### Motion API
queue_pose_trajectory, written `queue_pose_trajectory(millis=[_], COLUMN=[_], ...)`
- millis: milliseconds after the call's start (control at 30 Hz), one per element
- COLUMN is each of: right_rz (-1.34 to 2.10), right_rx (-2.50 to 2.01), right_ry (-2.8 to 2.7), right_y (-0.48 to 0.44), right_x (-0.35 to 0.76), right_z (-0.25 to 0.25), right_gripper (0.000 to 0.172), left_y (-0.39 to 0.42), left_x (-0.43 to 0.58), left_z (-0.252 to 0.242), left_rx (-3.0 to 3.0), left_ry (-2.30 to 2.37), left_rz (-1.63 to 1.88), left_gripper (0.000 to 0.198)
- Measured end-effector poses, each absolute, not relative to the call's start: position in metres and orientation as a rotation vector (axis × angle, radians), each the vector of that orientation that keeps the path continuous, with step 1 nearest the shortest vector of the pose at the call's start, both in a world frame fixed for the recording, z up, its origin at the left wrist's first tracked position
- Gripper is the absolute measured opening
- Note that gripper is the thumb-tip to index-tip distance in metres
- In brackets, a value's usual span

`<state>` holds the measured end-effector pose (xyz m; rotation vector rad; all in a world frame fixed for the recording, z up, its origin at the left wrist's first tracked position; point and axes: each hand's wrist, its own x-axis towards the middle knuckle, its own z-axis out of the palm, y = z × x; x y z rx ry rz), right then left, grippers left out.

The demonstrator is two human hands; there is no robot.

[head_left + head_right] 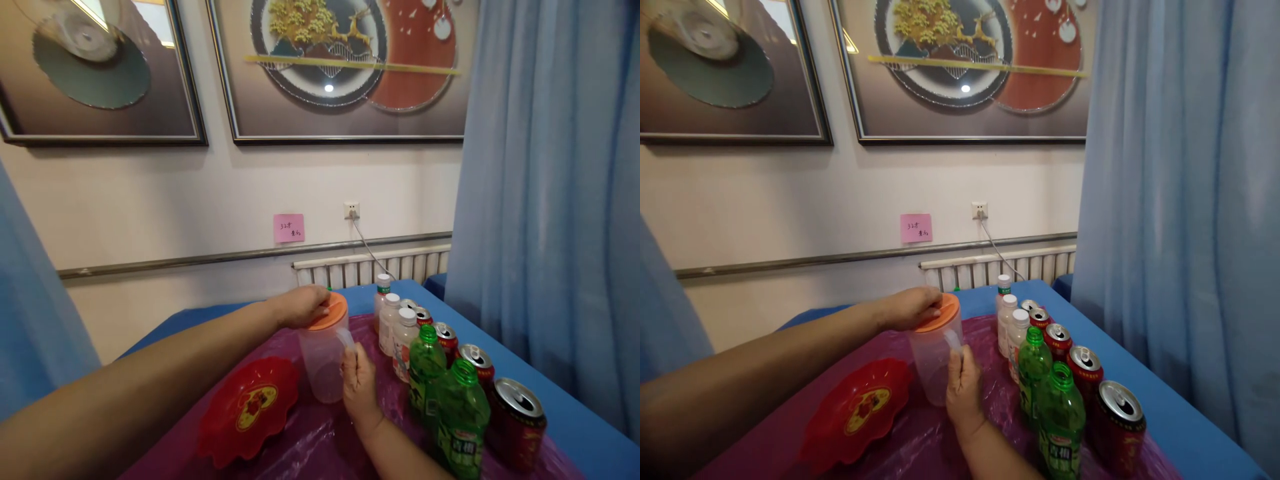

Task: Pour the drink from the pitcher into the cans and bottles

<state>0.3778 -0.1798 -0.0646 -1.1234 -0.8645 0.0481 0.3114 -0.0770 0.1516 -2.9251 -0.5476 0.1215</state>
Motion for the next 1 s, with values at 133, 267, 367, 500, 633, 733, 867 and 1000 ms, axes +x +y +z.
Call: queue_pose_trajectory(millis=[133,267,367,500,633,733,867,1000], right_rz=[0.043,0.029,0.029,0.030,0.033,0.039,0.034,0.036], right_rx=[-1.125,-1.129,-1.126,-1.123,-1.118,-1.115,-1.118,-1.117], right_ry=[-0.849,-0.825,-0.832,-0.837,-0.845,-0.855,-0.844,-0.845], right_y=[-0.179,-0.177,-0.176,-0.176,-0.176,-0.177,-0.177,-0.177], right_x=[0.381,0.382,0.381,0.380,0.379,0.379,0.379,0.379], right_z=[-0.065,-0.065,-0.066,-0.067,-0.067,-0.067,-0.066,-0.067], right_gripper=[0.043,0.042,0.041,0.040,0.039,0.039,0.040,0.040], left_y=[-0.080,-0.082,-0.083,-0.087,-0.093,-0.094,-0.096,-0.098], left_x=[0.318,0.321,0.323,0.330,0.336,0.337,0.335,0.335], left_z=[0.153,0.151,0.148,0.152,0.163,0.167,0.165,0.160], left_rx=[-2.899,-2.868,-2.834,-2.766,-2.739,-2.721,-2.669,-2.661], left_ry=[-0.563,-0.656,-0.766,-0.928,-0.974,-0.985,-0.995,-0.926], left_rz=[0.136,0.160,0.188,0.285,0.405,0.452,0.431,0.375], left_gripper=[0.016,0.022,0.029,0.029,0.027,0.028,0.035,0.036])
